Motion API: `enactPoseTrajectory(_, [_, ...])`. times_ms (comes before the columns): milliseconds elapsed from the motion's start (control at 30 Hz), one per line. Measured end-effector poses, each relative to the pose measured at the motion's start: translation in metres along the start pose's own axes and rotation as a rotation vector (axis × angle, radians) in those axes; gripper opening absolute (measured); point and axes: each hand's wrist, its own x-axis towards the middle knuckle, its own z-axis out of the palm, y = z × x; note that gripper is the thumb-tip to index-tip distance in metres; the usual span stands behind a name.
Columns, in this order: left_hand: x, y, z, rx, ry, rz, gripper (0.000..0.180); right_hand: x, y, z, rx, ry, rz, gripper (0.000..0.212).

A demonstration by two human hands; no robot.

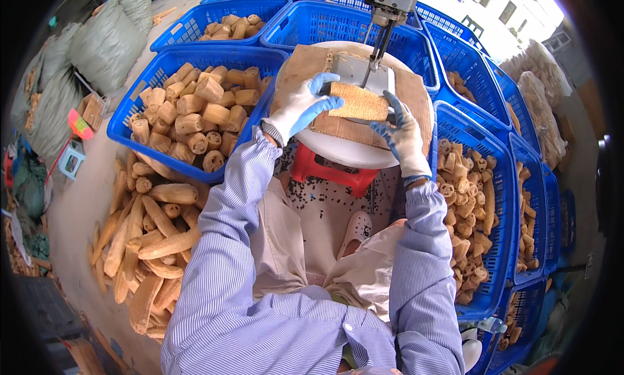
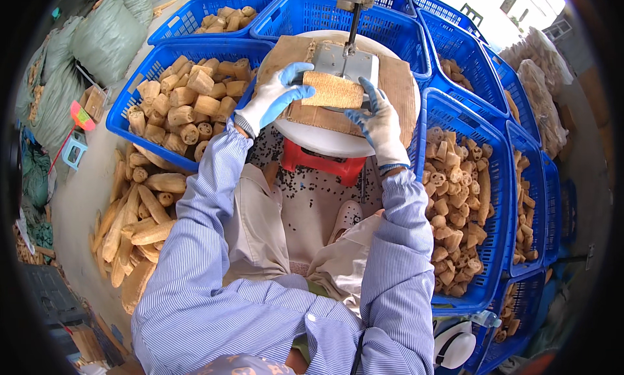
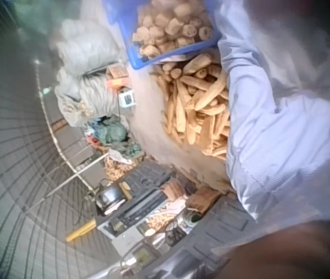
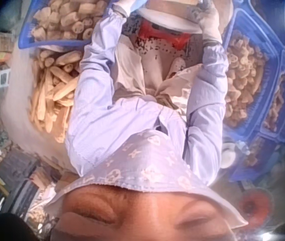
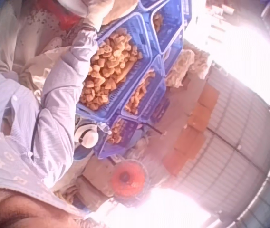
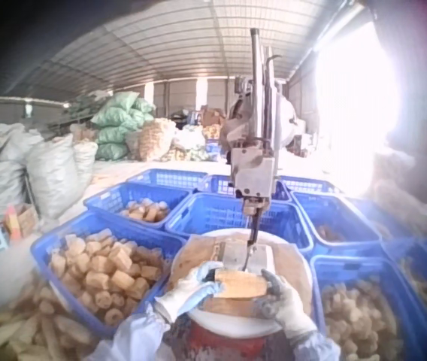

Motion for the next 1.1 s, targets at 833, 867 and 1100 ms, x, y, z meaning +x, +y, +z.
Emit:
enactPoseTrajectory(833, [0.036,-0.041,0.004,0.154,0.128,-0.017,0.051,0.042,0.01,0.01,-0.271,-0.019,0.051,0.069])
enactPoseTrajectory(867, [0.039,-0.045,0.005,0.187,0.15,0.009,0.049,0.043,0.012,0.009,-0.294,-0.008,0.015,0.068])
enactPoseTrajectory(1100, [0.067,-0.085,0.014,0.536,0.402,0.123,0.035,0.058,0.036,0.009,-0.171,-0.024,0.031,0.067])
